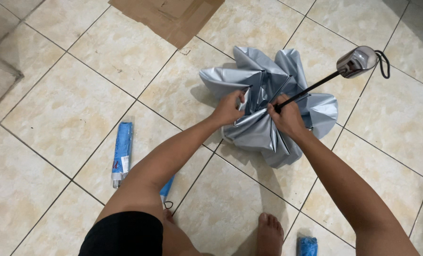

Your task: The person collapses the frame of an umbrella and wraps the silver fabric around the central pole before securing it with a small strap.

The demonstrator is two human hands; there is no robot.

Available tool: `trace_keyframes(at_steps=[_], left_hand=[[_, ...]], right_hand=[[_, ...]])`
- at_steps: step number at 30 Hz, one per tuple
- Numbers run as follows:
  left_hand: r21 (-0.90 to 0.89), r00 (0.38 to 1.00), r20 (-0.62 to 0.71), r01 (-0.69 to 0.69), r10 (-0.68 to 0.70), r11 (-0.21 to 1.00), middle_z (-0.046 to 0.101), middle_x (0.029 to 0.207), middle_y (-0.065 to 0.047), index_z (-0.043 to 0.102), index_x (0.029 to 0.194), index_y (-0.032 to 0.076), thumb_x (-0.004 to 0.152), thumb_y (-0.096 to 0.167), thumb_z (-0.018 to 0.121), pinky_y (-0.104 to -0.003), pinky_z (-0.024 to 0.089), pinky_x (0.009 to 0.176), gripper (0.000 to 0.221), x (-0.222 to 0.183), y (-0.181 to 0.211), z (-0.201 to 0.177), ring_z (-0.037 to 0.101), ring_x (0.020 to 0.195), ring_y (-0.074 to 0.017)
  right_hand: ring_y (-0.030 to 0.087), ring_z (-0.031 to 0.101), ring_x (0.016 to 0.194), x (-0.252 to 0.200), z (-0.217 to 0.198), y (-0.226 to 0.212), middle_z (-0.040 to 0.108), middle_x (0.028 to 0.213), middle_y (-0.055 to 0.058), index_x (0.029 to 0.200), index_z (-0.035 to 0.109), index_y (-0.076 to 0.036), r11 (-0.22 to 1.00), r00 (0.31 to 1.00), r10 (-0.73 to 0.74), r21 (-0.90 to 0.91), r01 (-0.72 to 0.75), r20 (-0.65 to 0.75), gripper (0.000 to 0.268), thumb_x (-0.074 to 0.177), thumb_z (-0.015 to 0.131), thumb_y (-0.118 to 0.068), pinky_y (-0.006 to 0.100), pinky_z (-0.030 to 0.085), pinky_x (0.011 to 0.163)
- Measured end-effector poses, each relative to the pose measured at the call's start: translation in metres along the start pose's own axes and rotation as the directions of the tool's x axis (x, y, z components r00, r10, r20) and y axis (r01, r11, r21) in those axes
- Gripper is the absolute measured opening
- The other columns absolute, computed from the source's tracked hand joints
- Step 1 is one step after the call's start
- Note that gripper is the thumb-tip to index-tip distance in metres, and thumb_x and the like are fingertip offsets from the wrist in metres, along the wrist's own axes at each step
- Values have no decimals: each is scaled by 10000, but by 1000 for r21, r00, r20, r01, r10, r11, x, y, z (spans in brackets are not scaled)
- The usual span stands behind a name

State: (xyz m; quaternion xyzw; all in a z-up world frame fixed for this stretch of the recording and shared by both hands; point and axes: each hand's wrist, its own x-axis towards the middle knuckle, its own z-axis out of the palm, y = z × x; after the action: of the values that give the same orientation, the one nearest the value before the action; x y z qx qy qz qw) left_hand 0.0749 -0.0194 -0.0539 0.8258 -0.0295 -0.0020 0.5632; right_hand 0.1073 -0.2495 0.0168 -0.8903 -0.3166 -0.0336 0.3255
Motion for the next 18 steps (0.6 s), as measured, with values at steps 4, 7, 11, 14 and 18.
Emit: trace_keyframes(at_steps=[4,7,11,14,18], left_hand=[[65,996,93,-5,-1,998,625,1121,-125,482,1079,194,655,167,686,-459,501,780,472,-17,34,12,649,897,-374],[62,964,244,-122,103,991,595,1160,-156,438,1206,178,647,95,690,-454,490,881,619,-28,56,16,602,1059,-402],[92,928,312,-245,206,965,534,1194,-234,406,1248,82,646,48,669,-520,433,965,658,-35,68,11,513,1150,-457],[153,922,354,-223,157,963,496,1267,-184,370,1300,133,692,67,640,-516,415,995,668,-38,71,9,484,1206,-419],[291,916,395,-202,75,935,360,1367,-174,303,1351,222,771,117,602,-534,517,757,661,-42,71,8,615,897,-438]], right_hand=[[426,601,842,1,-1,-21,571,806,193,894,580,-41,996,998,69,58,-70,10,148,913,618,-183,489,452,693],[411,621,912,4,-5,-38,615,913,209,1142,506,-4,973,986,158,166,-163,44,238,965,566,-151,474,477,746],[408,631,921,5,3,-27,638,887,201,1012,601,-26,979,981,190,61,-193,50,262,956,599,-282,471,498,755],[394,637,881,4,15,-12,629,837,192,937,618,-37,975,975,221,34,-221,25,264,948,603,-300,456,502,724],[400,637,873,7,19,-9,626,821,193,914,620,-47,968,969,247,42,-248,19,210,926,590,-255,459,507,723]])
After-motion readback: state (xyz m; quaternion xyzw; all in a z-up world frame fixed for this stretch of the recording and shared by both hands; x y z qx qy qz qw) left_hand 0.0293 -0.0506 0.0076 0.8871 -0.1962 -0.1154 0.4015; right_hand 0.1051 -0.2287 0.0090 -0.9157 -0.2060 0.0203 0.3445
